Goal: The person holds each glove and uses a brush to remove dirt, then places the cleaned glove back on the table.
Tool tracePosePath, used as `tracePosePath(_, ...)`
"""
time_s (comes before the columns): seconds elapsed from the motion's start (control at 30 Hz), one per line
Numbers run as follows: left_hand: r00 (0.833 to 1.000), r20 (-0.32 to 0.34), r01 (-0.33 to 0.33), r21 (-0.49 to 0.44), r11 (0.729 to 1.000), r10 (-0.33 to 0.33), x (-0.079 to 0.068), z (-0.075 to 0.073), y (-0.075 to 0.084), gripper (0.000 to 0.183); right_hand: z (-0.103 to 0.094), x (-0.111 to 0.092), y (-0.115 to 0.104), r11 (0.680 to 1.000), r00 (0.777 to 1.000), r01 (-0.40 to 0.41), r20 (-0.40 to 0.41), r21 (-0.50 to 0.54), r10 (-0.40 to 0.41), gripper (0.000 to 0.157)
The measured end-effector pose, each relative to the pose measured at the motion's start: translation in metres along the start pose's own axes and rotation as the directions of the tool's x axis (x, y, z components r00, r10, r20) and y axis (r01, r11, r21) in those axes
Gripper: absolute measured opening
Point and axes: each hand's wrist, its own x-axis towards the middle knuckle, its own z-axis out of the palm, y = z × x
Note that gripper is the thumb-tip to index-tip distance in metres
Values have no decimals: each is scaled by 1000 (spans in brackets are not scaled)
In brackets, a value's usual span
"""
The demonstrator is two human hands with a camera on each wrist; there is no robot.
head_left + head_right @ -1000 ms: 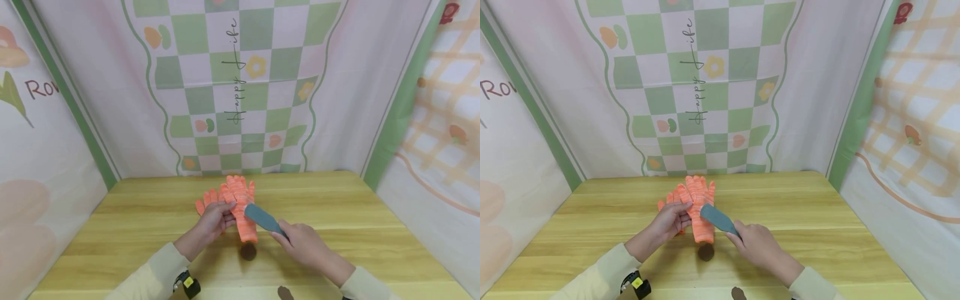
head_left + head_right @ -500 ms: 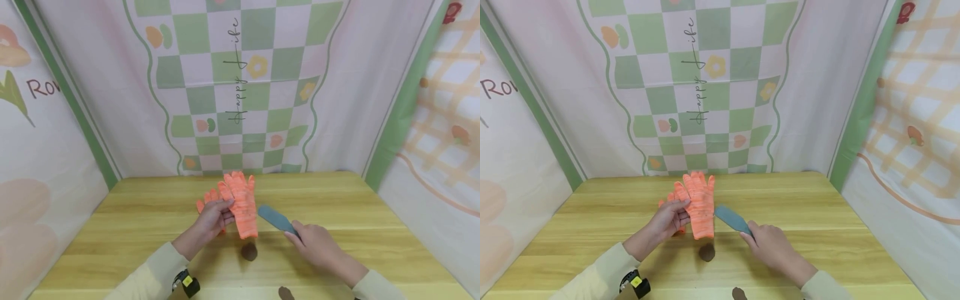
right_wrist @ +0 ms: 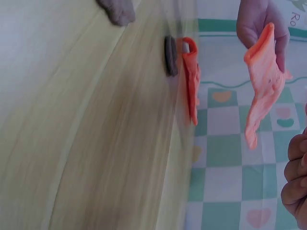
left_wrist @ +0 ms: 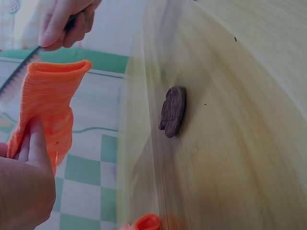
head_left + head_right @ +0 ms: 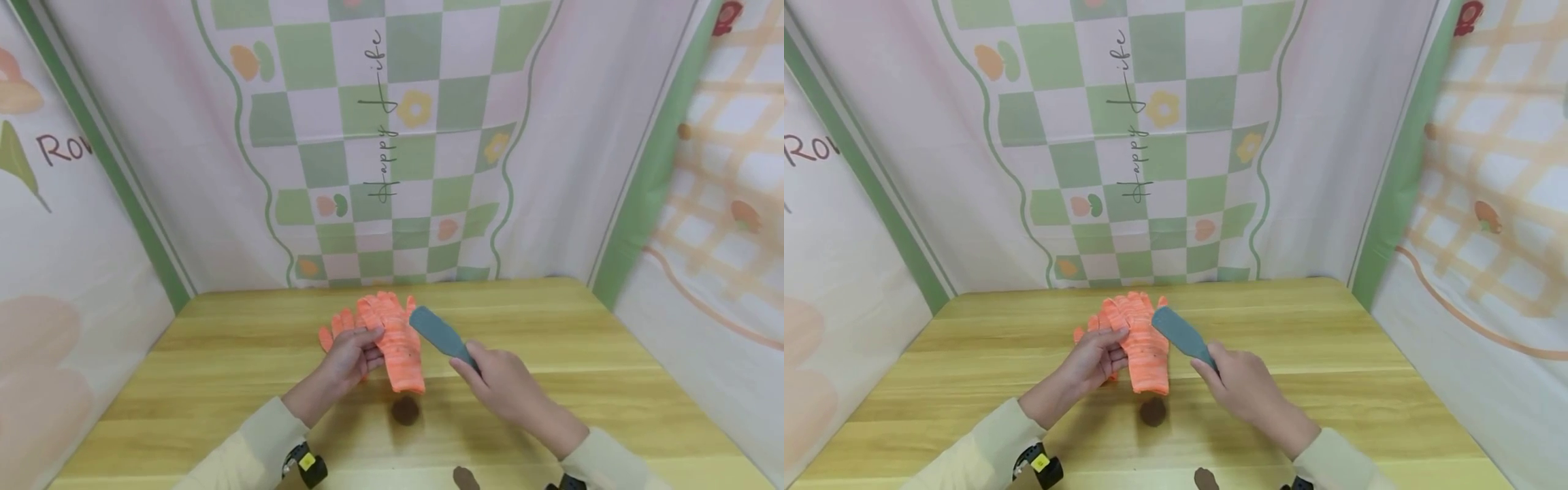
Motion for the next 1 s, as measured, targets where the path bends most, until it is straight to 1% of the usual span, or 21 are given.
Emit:
tracePosePath(0.1,1000,-3,7,-3,1000,-7,-1,1,0,14,4,3,-6,999,999,42,9,10,-42,31)
tracePosePath(0.3,1000,5,13,9,1000,-13,-2,2,2,20,13,0,-9,998,994,63,90,-17,-61,29)
tracePosePath(0.43,1000,9,16,8,1000,-16,-2,3,3,24,15,-1,-8,996,992,83,101,-43,-78,28)
tracePosePath(0.63,1000,4,15,13,1000,-15,-1,1,2,19,14,-5,-4,994,988,88,131,-62,-79,24)
tracePosePath(0.77,1000,7,13,20,1000,-13,-1,-1,2,20,15,-10,1,992,985,96,150,-83,-82,21)
tracePosePath(0.87,1000,2,-1,1,1000,1,-1,-2,4,21,15,-15,6,988,984,106,157,-112,-88,20)
tracePosePath(1.0,1000,-3,-23,-25,999,23,-1,-6,9,16,14,-22,14,986,980,76,196,-147,-46,23)
